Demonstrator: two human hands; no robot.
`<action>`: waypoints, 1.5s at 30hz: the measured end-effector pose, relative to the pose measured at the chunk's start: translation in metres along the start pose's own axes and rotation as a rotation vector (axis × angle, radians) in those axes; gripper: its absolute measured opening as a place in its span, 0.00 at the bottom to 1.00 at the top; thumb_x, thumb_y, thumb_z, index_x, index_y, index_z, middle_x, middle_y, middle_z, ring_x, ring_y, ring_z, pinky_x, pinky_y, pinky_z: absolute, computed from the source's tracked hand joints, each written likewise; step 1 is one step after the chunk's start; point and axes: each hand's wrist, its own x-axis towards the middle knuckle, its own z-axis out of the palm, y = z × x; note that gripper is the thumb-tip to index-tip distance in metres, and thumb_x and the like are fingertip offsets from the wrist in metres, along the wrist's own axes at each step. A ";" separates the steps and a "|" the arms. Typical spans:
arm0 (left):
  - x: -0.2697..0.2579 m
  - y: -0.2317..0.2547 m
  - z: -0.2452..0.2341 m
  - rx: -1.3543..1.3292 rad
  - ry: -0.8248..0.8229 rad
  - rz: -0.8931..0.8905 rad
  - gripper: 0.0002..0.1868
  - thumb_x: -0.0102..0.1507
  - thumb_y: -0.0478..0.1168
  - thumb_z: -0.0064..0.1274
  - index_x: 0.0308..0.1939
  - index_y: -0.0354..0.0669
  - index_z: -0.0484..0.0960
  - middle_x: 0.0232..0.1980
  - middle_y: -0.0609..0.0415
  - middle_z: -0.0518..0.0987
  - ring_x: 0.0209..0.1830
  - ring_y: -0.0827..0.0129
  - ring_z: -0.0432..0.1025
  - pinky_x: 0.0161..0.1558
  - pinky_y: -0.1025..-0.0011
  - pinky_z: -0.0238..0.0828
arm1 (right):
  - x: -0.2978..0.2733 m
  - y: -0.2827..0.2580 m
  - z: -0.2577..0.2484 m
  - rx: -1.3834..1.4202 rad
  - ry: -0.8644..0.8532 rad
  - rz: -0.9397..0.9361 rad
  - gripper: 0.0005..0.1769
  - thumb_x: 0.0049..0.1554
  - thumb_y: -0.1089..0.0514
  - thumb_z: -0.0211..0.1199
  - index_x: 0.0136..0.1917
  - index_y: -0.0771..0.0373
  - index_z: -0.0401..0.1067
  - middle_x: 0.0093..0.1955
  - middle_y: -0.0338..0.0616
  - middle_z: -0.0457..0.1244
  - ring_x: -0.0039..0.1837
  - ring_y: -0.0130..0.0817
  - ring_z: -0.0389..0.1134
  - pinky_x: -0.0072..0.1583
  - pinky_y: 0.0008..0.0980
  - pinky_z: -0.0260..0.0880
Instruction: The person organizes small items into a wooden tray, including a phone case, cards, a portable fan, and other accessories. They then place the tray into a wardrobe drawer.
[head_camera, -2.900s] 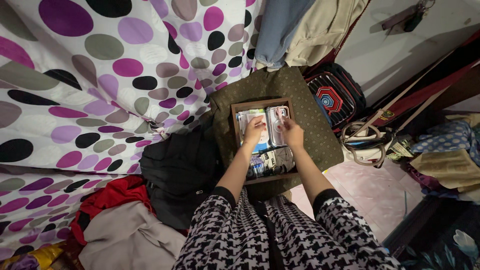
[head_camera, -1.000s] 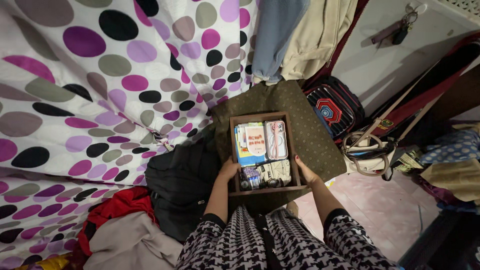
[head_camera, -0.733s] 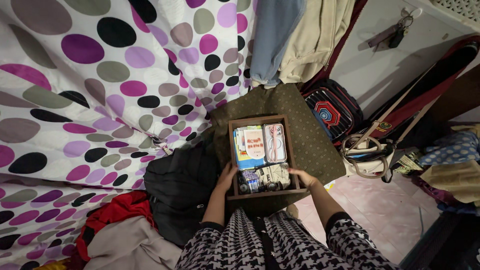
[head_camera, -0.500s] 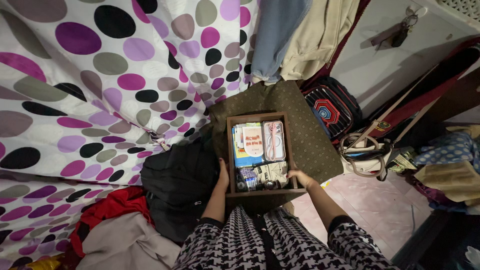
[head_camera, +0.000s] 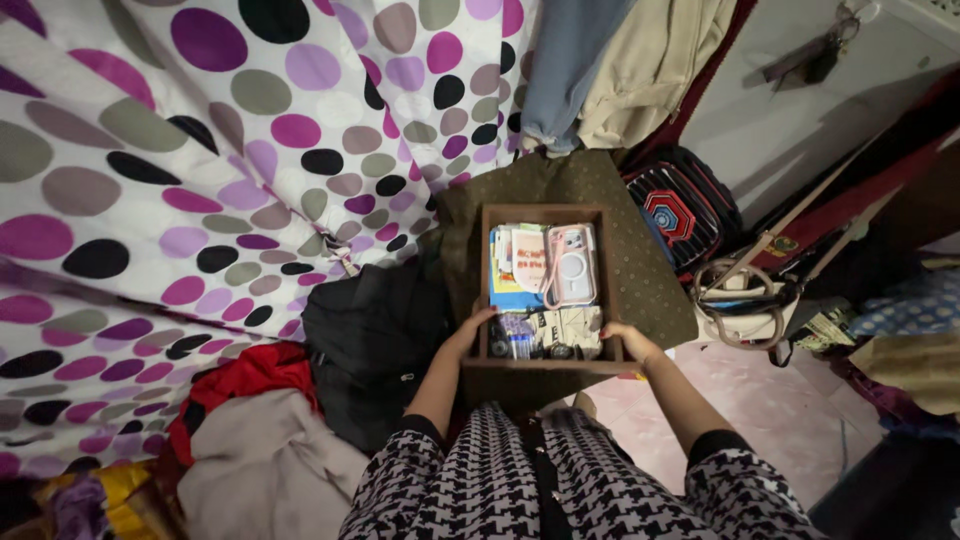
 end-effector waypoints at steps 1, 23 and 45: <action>0.000 0.007 0.004 -0.019 -0.051 0.058 0.39 0.55 0.56 0.46 0.62 0.33 0.63 0.64 0.46 0.63 0.65 0.62 0.53 0.63 0.68 0.41 | -0.013 -0.004 0.002 -0.014 0.028 0.011 0.19 0.37 0.49 0.56 0.40 0.61 0.68 0.34 0.48 0.61 0.35 0.41 0.62 0.39 0.38 0.64; -0.182 0.092 0.119 -0.453 0.246 0.473 0.43 0.48 0.39 0.50 0.66 0.39 0.53 0.55 0.49 0.67 0.54 0.64 0.60 0.56 0.71 0.53 | -0.126 -0.084 -0.016 -0.200 -0.266 -0.255 0.31 0.44 0.40 0.56 0.58 0.57 0.65 0.55 0.46 0.62 0.54 0.36 0.63 0.53 0.37 0.63; -0.587 -0.047 0.139 -0.649 1.124 0.796 0.39 0.51 0.41 0.51 0.65 0.33 0.55 0.51 0.45 0.70 0.48 0.61 0.66 0.47 0.69 0.64 | -0.177 0.044 0.308 -0.495 -1.141 -0.021 0.27 0.53 0.40 0.51 0.59 0.57 0.59 0.56 0.40 0.59 0.55 0.33 0.61 0.56 0.35 0.61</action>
